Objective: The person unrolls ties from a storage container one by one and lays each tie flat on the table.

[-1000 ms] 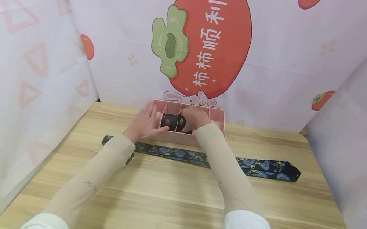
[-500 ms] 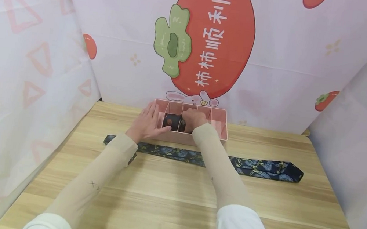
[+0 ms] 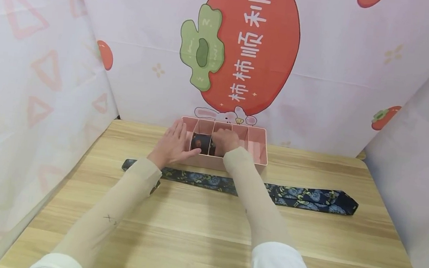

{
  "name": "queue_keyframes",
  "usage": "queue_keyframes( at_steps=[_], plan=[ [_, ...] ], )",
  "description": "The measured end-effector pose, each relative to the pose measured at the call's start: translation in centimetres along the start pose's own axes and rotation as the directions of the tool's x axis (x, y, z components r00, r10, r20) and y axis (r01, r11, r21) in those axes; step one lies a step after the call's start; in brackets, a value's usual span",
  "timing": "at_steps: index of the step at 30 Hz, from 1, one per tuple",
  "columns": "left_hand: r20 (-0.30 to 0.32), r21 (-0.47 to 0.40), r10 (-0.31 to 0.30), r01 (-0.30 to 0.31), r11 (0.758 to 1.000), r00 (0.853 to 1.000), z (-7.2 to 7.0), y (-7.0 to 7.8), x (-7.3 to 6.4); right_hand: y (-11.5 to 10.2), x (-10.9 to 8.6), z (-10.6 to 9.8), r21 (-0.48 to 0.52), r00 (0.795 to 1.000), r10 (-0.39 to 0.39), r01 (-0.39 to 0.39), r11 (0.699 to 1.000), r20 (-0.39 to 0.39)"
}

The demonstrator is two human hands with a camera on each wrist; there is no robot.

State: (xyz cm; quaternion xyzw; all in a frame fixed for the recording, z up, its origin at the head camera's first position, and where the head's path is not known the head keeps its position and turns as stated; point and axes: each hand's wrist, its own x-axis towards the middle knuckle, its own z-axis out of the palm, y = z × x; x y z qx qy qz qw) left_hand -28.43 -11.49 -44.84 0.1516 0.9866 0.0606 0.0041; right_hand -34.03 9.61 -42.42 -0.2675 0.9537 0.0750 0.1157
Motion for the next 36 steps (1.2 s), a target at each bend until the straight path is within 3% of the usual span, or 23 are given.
queue_keyframes(
  at_steps=[8,14,36],
  plan=[
    [-0.012,-0.008,0.001,-0.001,1.000,1.000,-0.2,-0.1,-0.1,0.2,0.4,0.1,0.070,1.000,-0.017,0.019,0.997,-0.026],
    [-0.027,0.013,0.007,-0.007,1.000,1.000,-0.2,-0.1,-0.2,0.4,0.3,-0.2,0.155,0.999,-0.027,0.023,0.988,0.021],
    [-0.008,0.042,0.000,0.001,0.999,1.000,-0.5,0.2,-0.4,0.3,-0.9,-2.3,0.231,0.999,-0.007,0.000,0.973,0.032]
  ],
)
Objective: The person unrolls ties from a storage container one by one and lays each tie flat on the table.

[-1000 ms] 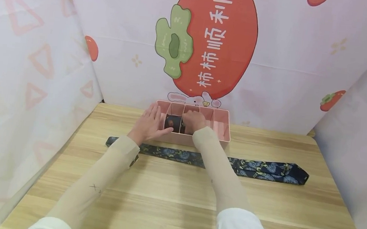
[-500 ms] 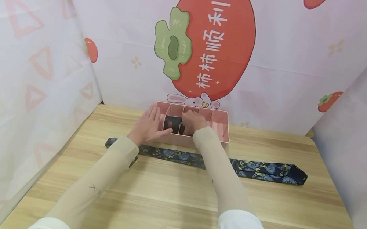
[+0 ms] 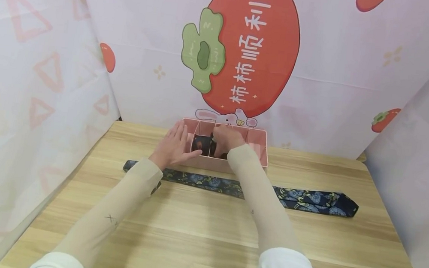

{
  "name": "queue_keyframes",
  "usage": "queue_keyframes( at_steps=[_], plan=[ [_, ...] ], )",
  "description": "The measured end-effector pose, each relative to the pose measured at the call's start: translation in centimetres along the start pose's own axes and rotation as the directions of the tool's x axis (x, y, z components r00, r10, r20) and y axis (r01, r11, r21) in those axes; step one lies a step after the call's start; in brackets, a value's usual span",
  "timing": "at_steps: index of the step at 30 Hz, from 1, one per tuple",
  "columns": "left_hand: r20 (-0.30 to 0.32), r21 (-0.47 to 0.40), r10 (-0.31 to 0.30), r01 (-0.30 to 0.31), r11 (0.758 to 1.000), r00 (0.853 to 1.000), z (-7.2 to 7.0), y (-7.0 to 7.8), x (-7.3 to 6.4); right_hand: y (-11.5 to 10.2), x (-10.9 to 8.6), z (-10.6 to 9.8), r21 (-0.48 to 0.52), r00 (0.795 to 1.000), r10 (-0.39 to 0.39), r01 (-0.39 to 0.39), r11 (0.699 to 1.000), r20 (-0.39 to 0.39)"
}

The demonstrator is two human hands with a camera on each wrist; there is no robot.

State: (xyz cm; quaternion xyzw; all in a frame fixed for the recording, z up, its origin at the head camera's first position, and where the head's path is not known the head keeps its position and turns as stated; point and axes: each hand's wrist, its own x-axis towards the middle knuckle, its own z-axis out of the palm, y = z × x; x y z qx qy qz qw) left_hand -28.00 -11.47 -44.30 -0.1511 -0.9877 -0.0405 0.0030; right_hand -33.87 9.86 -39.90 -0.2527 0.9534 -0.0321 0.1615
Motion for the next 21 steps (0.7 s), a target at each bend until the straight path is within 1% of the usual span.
queue_keyframes(
  at_steps=[5,11,13,18,21],
  plan=[
    [0.006,0.016,0.003,-0.003,1.000,1.000,-0.2,0.3,-0.3,-0.3,-0.8,-0.8,-0.018,1.000,0.003,-0.003,1.000,0.000],
    [0.015,0.013,0.001,-0.001,1.000,1.000,0.0,0.3,-0.2,-0.6,-1.6,-2.3,-0.037,0.998,-0.039,0.037,0.999,-0.053],
    [0.015,0.008,0.000,0.000,1.000,1.000,0.1,0.2,-0.2,-0.7,-1.9,-2.8,-0.027,0.998,-0.042,0.041,0.999,-0.056],
    [0.015,-0.004,-0.006,0.006,1.000,1.000,0.2,0.0,-0.1,-1.1,-2.6,-4.4,0.019,0.999,-0.006,0.007,1.000,-0.052],
    [0.026,-0.008,-0.011,0.011,1.000,1.000,0.2,-0.2,0.0,-1.4,-3.1,-5.4,0.033,0.998,0.010,-0.008,0.999,-0.069]
  ],
)
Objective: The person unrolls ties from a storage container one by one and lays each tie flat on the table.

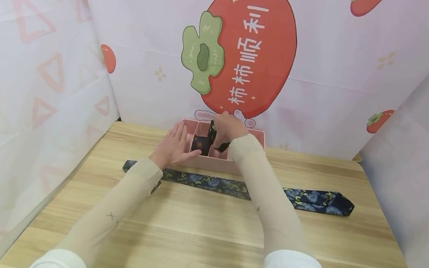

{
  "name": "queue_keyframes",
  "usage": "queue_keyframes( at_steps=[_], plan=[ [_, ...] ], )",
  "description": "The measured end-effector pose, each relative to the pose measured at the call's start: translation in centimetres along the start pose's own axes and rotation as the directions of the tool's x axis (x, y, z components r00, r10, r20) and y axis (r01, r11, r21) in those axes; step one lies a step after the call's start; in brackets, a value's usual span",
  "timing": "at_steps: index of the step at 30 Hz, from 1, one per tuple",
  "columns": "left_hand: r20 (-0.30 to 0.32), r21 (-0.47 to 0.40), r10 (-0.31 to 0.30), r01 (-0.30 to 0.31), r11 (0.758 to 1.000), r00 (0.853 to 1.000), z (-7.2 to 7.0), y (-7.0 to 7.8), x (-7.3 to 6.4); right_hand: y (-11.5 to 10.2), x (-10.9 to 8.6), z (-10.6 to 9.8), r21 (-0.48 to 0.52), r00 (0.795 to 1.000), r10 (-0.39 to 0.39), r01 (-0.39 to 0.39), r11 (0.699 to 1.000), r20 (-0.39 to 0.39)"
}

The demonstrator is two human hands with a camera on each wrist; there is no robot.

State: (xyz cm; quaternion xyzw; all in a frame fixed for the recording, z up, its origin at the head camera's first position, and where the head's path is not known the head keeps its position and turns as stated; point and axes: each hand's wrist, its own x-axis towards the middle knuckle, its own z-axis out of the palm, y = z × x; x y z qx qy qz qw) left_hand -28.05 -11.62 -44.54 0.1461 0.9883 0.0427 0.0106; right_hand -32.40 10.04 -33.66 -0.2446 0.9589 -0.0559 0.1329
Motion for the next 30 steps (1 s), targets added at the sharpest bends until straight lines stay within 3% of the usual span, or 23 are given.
queue_keyframes(
  at_steps=[18,23,30],
  plan=[
    [-0.005,-0.010,0.014,-0.014,1.000,1.000,-0.2,0.1,-0.2,-0.9,-4.8,-2.5,0.045,0.993,0.115,-0.115,0.992,0.009],
    [-0.013,-0.016,0.016,-0.016,1.000,1.000,-0.1,0.1,-0.2,-1.6,-6.6,-2.0,0.038,0.993,0.110,-0.111,0.993,0.033],
    [-0.002,-0.030,0.017,-0.017,0.999,1.000,-0.1,0.0,0.0,-2.8,-9.5,0.3,0.093,0.995,0.077,-0.082,0.992,0.056]
  ],
)
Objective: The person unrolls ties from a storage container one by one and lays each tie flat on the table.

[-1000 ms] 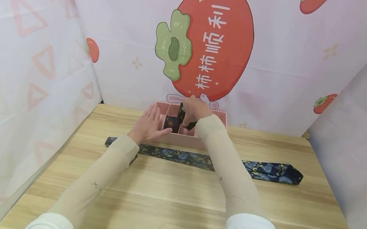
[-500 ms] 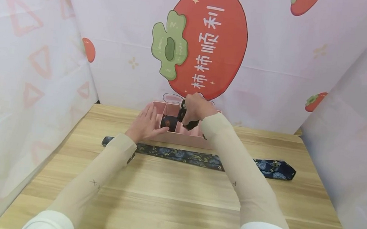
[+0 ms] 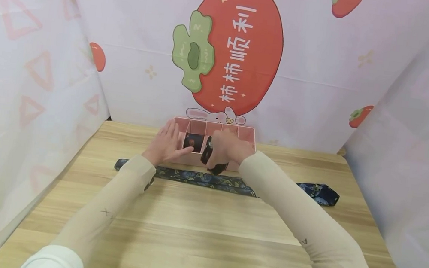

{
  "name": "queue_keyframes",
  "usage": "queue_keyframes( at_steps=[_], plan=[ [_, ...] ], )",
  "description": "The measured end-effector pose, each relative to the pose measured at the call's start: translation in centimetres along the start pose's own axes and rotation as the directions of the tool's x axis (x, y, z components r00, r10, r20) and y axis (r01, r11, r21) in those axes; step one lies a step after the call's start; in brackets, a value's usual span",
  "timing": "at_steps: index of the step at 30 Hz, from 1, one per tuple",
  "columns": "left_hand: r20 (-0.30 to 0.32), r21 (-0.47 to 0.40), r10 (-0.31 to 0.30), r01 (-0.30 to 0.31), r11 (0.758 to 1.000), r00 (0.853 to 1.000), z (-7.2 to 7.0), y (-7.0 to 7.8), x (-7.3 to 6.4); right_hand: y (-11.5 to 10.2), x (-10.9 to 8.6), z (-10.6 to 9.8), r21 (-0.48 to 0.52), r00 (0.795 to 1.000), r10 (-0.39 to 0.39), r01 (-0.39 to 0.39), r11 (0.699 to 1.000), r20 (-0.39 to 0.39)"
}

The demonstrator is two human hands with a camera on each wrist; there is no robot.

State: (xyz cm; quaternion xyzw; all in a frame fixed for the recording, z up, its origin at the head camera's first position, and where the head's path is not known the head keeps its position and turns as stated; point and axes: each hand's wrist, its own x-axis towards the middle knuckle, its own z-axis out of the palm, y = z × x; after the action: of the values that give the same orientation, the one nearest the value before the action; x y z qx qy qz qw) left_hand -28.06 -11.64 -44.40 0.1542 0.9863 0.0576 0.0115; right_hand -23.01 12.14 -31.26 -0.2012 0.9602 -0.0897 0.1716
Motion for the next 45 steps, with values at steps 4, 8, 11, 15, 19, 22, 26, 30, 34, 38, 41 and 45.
queue_keyframes(
  at_steps=[4,8,11,15,19,22,26,30,34,38,41,45],
  plan=[
    [0.000,-0.012,0.002,-0.002,1.000,1.000,0.3,-0.2,0.2,-0.3,-1.2,1.6,0.029,1.000,0.002,-0.003,1.000,0.017],
    [-0.001,-0.019,0.007,-0.007,1.000,1.000,0.1,-0.1,0.2,-0.4,-2.0,3.3,0.070,0.999,0.009,-0.011,0.997,0.037],
    [0.016,-0.002,0.007,-0.007,1.000,1.000,-0.3,0.0,0.0,-0.4,-2.4,4.8,0.111,0.998,0.029,-0.034,0.993,0.048],
    [0.027,0.009,0.002,-0.002,1.000,1.000,-0.3,0.0,0.0,-0.2,-2.8,6.9,0.154,0.996,0.060,-0.069,0.986,0.062],
    [0.011,0.006,0.006,-0.006,1.000,1.000,-0.1,-0.2,0.2,0.0,-2.9,8.8,0.170,0.994,0.075,-0.087,0.982,0.073],
    [-0.007,0.007,0.015,-0.015,1.000,1.000,0.1,-0.3,0.3,0.1,-2.9,9.9,0.193,0.995,0.072,-0.085,0.978,0.074],
    [-0.015,0.004,0.021,-0.021,1.000,1.000,0.2,-0.4,0.4,0.2,-3.0,11.2,0.244,0.994,0.085,-0.097,0.965,0.062],
    [0.003,0.008,0.017,-0.017,1.000,1.000,0.0,-0.2,0.3,0.5,-3.0,12.3,0.283,0.990,0.126,-0.141,0.949,0.070],
    [0.009,0.006,0.017,-0.017,1.000,1.000,-0.2,-0.1,0.2,0.7,-3.2,13.1,0.288,0.983,0.165,-0.183,0.940,0.085],
    [0.004,-0.020,0.027,-0.027,0.999,1.000,-0.2,-0.2,0.0,0.7,-3.4,13.5,0.290,0.976,0.205,-0.218,0.932,0.073],
    [0.005,-0.046,0.035,-0.035,0.998,0.999,-0.2,-0.3,0.0,0.6,-3.6,13.5,0.287,0.970,0.233,-0.243,0.926,0.070],
    [-0.015,-0.072,0.041,-0.042,0.997,0.999,-0.3,-0.4,-0.3,0.5,-3.9,13.7,0.251,0.965,0.255,-0.262,0.932,0.061]
  ],
)
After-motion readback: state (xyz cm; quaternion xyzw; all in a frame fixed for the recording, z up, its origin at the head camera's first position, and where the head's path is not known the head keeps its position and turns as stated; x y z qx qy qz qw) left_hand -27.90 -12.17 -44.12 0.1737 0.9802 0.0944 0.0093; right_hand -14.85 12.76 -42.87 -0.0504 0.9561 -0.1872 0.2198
